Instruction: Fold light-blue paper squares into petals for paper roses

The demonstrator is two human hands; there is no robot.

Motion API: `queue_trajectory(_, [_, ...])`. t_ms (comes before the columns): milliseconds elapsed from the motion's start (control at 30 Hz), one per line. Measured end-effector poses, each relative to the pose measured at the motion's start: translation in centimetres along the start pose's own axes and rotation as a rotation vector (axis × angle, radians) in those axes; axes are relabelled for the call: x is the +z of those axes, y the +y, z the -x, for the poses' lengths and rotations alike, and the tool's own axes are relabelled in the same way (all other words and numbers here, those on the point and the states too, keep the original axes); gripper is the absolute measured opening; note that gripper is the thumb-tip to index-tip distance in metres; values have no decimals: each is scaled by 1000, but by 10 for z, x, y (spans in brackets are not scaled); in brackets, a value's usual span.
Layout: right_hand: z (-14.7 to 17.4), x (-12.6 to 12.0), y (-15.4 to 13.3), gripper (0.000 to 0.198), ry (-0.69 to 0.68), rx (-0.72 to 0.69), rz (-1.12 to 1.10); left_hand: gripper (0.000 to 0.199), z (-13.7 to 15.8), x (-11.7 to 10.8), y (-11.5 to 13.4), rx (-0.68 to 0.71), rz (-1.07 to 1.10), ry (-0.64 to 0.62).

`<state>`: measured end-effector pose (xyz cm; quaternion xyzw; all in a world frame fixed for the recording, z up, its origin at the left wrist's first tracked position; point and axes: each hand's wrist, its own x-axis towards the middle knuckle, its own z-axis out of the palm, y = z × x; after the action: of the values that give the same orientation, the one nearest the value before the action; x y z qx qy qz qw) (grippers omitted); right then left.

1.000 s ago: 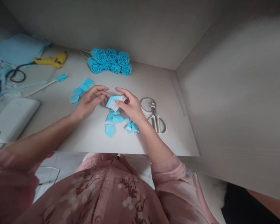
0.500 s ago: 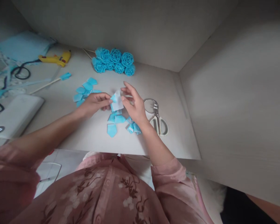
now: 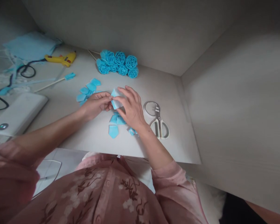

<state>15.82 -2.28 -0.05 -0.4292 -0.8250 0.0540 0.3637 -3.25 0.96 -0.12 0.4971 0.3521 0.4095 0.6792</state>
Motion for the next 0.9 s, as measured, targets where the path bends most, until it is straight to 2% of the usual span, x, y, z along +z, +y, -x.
queue_trajectory(100, [0, 2, 2, 11, 58, 5, -19, 31, 1, 1, -1, 15, -29, -1])
queue_trajectory(367, [0, 5, 0, 13, 134, 89, -156, 36, 1, 3, -1, 100, -198, 107])
queue_trajectory(500, [0, 6, -2, 11, 179, 204, -227, 37, 1, 4, -1, 94, -205, 108])
queue_trajectory(600, [-1, 6, -2, 9, 182, 298, -291, 37, 1, 4, -2, 92, -201, 94])
queue_trajectory(800, [-1, 10, 2, 13, 142, 400, -529, 36, 2, 4, -2, 91, -194, 70])
queue_trajectory(900, [-1, 11, 2, 15, 119, 459, -556, 36, 2, 4, -2, 93, -210, 59])
